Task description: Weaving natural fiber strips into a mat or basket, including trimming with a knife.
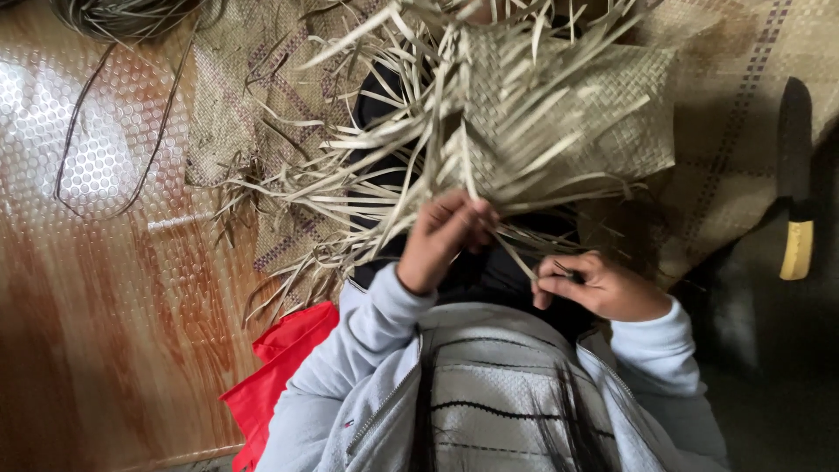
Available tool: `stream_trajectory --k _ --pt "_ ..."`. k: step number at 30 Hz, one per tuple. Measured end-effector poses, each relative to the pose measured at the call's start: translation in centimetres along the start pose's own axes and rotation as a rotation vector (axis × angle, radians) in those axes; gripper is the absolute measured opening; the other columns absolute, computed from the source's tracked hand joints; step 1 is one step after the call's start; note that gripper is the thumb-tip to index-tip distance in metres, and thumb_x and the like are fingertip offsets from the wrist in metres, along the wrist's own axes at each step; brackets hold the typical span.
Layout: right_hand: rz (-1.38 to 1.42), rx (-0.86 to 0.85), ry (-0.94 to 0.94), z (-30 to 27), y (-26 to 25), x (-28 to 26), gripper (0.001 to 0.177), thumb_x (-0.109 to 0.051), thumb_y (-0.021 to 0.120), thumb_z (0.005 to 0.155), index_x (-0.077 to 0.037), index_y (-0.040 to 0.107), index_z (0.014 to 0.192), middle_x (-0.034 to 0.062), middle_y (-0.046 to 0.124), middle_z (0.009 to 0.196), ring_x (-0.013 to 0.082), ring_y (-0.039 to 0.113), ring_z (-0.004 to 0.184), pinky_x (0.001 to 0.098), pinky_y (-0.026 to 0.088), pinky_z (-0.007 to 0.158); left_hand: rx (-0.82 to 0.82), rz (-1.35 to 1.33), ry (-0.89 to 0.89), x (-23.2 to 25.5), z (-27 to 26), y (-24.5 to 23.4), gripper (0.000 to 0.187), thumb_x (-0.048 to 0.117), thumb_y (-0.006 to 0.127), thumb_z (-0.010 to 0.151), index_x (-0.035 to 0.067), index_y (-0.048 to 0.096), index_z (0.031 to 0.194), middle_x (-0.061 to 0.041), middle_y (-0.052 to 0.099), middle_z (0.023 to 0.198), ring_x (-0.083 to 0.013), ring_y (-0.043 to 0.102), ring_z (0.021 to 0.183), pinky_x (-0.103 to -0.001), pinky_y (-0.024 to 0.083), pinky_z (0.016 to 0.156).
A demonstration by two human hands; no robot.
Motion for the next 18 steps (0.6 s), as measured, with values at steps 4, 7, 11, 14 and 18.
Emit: stream_trajectory --k 4,7,11,14,18 --pt "-0.161 0.195 0.048 0.7 0.5 -1.2 0.009 -0.008 0.055 0.079 -0.006 0.063 0.078 0.0078 0.065 0.057 0.0207 0.064 0.056 0.0331 0.050 0.058 0.019 0.156 0.071 3.2 0.2 -0.3 0.020 0.016 0.054 0.086 -0.001 0.052 0.075 -0.014 0.055 0.054 -0.0113 0.050 0.038 -0.018 0.039 0.032" --pt "-0.317 0.443 0.079 1.7 -0.7 -1.9 0.011 -0.013 0.058 0.081 -0.008 0.063 0.090 0.0047 0.062 0.058 0.0199 0.062 0.058 0.0313 0.048 0.060 -0.080 0.292 0.044 4.7 -0.1 -0.3 0.018 0.013 0.053 0.085 -0.002 0.051 0.077 -0.017 0.059 0.057 -0.0146 0.054 0.038 -0.020 0.041 0.030" --pt "-0.565 0.596 -0.013 4.3 -2.0 -4.2 0.036 -0.023 0.062 0.084 -0.012 0.055 0.118 0.0041 0.058 0.071 0.0218 0.056 0.067 0.0329 0.046 0.067 0.162 0.951 0.128 5.6 -0.5 -1.4 0.022 0.031 0.063 0.078 0.011 0.060 0.086 -0.009 0.061 0.060 -0.0268 0.062 0.056 -0.035 0.048 0.052" --pt "-0.639 0.479 0.118 6.0 -1.5 -3.5 0.033 -0.028 0.048 0.088 -0.021 0.050 0.120 0.0079 0.064 0.094 0.0301 0.061 0.080 0.0410 0.049 0.063 0.231 1.077 0.535 7.6 1.6 -0.9 0.034 0.022 0.068 0.075 0.003 0.045 0.091 -0.016 0.050 0.071 -0.0355 0.052 0.068 -0.041 0.042 0.061" --pt "-0.738 0.489 0.089 7.6 -0.5 -4.2 0.036 -0.030 0.042 0.090 -0.019 0.045 0.125 0.0142 0.062 0.096 0.0330 0.061 0.077 0.0411 0.049 0.056 0.164 1.069 0.624 6.6 6.2 -2.1 0.035 0.017 0.066 0.075 -0.001 0.049 0.100 -0.020 0.052 0.084 -0.0378 0.049 0.084 -0.043 0.036 0.081"
Point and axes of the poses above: each hand's wrist, its own z-axis towards the middle knuckle, its own y-axis out of the palm, x = y × z, the point moved 1 cm from there along z, towards the middle knuckle
